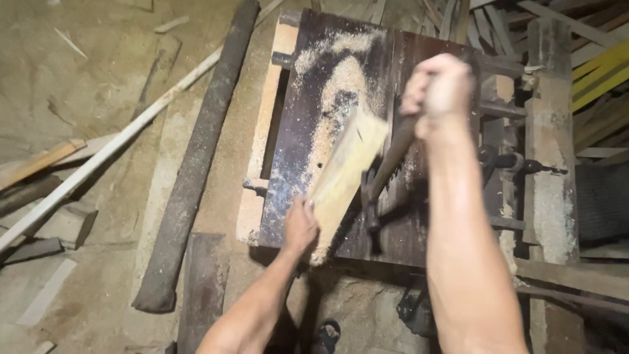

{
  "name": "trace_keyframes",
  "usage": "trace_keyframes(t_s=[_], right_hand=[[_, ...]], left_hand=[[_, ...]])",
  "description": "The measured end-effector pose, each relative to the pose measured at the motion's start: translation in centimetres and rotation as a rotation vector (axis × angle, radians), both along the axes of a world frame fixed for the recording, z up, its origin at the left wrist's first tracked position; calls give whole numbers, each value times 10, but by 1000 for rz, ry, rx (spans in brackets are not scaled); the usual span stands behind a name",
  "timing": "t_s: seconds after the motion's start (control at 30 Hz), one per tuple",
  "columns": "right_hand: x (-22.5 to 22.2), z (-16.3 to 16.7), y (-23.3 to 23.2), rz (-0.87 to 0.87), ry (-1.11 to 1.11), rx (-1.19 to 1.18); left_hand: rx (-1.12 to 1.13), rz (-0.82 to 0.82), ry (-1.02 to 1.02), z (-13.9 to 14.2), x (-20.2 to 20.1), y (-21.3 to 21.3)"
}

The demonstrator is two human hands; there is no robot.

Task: The person measures a wooden plank with a tape measure, then repeatedly strikes it with a hammer on a workbench. After hammering, the person picks up the plank and places it aside.

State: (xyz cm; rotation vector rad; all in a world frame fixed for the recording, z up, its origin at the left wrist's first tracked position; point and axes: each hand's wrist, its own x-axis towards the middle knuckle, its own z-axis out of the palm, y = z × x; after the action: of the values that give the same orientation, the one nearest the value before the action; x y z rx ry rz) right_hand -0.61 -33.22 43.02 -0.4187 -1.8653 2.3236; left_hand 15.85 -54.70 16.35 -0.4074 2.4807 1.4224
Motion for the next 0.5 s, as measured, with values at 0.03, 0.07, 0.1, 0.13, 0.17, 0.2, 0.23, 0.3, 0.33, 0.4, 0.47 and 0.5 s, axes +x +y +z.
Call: trace_keyframes(t_s=[0.03, 0.07, 0.1, 0.13, 0.17, 0.2, 0.23, 0.3, 0.33, 0.4, 0.47, 0.5], right_hand=[[-7, -12, -6, -8, -64, 38], [-8, -25, -7, -7, -75, 62], [0, -42, -8, -4, -93, 82], [4, -58, -6, -37, -58, 53], [9, -74, -2, -69, -18, 21], [16, -91, 4, -106, -6, -15], [23, -108, 10, -146, 3, -49], [41, -142, 21, -158, 104, -110], [50, -156, 27, -168, 152, -141], [66, -176, 38, -166, 224, -215], [78, -181, 46, -148, 237, -284], [83, -177, 51, -129, 217, -315]], left_hand=[[24, 36, 55, -1, -6, 12], [46, 75, 113, -2, -14, 22], [43, 86, 66, -5, -18, 30], [42, 102, 26, -7, -25, 35], [39, 118, -9, -10, -31, 37], [51, 113, -39, -13, -33, 37], [65, 106, -73, -17, -33, 34], [99, 79, -102, -25, -29, 26], [115, 54, -98, -29, -25, 21], [162, 29, -86, -37, -17, 15], [228, 29, -90, -43, -7, 17], [370, 62, -126, -45, -3, 20]])
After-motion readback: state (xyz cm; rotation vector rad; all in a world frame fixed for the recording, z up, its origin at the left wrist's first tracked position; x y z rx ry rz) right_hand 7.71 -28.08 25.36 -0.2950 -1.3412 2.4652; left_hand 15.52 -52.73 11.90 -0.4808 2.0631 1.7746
